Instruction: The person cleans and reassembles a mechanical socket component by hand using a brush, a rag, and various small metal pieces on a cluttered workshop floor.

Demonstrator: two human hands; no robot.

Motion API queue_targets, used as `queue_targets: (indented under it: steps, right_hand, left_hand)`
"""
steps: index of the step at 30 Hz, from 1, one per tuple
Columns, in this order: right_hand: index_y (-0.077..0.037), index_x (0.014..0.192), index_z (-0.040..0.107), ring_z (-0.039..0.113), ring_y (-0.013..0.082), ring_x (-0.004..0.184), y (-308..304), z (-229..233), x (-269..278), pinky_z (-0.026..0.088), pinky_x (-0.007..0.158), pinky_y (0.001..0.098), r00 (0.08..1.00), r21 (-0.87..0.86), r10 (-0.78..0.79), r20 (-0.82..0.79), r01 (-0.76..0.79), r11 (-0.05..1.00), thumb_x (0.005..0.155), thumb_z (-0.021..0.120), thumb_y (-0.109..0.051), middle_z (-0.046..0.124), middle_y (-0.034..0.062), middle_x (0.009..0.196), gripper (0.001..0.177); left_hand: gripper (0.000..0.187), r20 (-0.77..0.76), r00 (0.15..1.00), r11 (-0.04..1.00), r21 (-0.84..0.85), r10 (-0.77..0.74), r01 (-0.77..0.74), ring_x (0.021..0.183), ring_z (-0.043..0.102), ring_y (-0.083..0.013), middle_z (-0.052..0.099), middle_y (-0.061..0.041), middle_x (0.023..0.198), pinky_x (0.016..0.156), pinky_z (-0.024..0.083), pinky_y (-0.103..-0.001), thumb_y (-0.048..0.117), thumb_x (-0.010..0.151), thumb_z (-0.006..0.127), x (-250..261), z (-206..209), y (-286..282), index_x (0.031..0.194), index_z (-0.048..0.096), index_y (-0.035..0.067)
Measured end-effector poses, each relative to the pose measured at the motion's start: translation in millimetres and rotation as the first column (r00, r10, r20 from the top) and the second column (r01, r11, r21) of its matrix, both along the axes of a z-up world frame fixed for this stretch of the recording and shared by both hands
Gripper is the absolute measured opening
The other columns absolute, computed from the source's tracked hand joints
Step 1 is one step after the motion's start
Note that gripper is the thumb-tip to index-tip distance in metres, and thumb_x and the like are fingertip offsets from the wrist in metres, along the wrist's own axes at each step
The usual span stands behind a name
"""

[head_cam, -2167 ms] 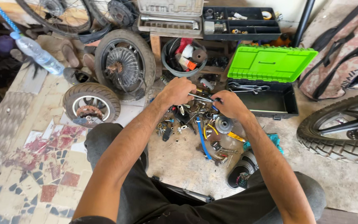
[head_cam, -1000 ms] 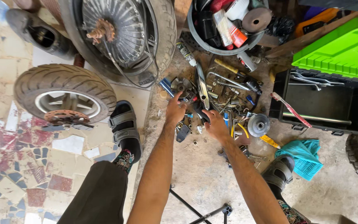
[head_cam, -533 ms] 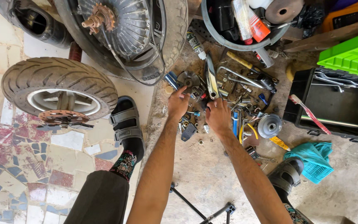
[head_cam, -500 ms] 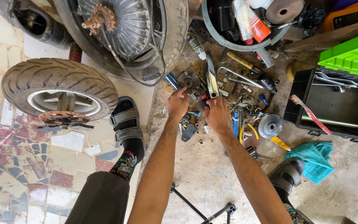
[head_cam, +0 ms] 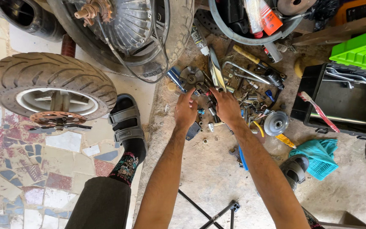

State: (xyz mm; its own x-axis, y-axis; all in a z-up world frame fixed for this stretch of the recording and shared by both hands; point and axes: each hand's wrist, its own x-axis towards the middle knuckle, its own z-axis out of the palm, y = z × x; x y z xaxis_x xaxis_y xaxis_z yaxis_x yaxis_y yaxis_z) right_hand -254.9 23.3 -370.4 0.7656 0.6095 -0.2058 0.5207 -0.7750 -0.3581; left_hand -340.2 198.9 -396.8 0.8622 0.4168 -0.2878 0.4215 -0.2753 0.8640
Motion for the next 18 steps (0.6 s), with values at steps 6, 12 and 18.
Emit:
queue_targets:
  steps: [6, 12, 18]
  right_hand:
    - [-0.018, 0.141, 0.058, 0.068, 0.0375, 0.1, -32, 9, -11, 0.056, 0.086, 0.0478, 0.986, -0.056, -0.152, -0.065, 0.148, 0.987, 0.082, 0.068, -0.003, 0.066, 0.0184, 0.11, 0.062]
    - [-0.01, 0.111, 0.073, 0.067, 0.0399, 0.104, -50, 4, -9, 0.057, 0.091, 0.0463, 0.967, 0.176, -0.242, 0.076, 0.226, 0.958, 0.078, 0.071, -0.007, 0.067, 0.0199, 0.109, 0.033]
    - [0.002, 0.107, 0.067, 0.071, 0.0342, 0.096, -34, -17, 4, 0.057, 0.089, 0.0441, 0.855, 0.36, -0.495, -0.154, 0.515, 0.778, 0.093, 0.073, -0.015, 0.072, 0.0173, 0.099, 0.023]
  left_hand:
    - [0.054, -0.003, 0.958, 0.93, 0.238, -0.287, 0.279, 0.1, 0.064, -0.0243, 0.061, -0.008, 0.103, 0.087, 0.054, -0.045, 0.006, 0.093, 0.066, -2, 19, -21, 0.142, 0.063, 0.028]
    - [0.065, -0.094, 0.84, 0.773, 0.349, -0.534, 0.53, 0.119, 0.055, -0.0352, 0.052, -0.015, 0.133, 0.098, 0.051, -0.051, 0.008, 0.082, 0.073, 7, 19, -48, 0.143, 0.059, 0.022]
    - [0.063, -0.254, 0.789, 0.661, 0.439, -0.559, 0.609, 0.126, 0.051, -0.0376, 0.051, -0.016, 0.136, 0.107, 0.043, -0.056, 0.018, 0.079, 0.079, 5, 4, -61, 0.139, 0.059, 0.017]
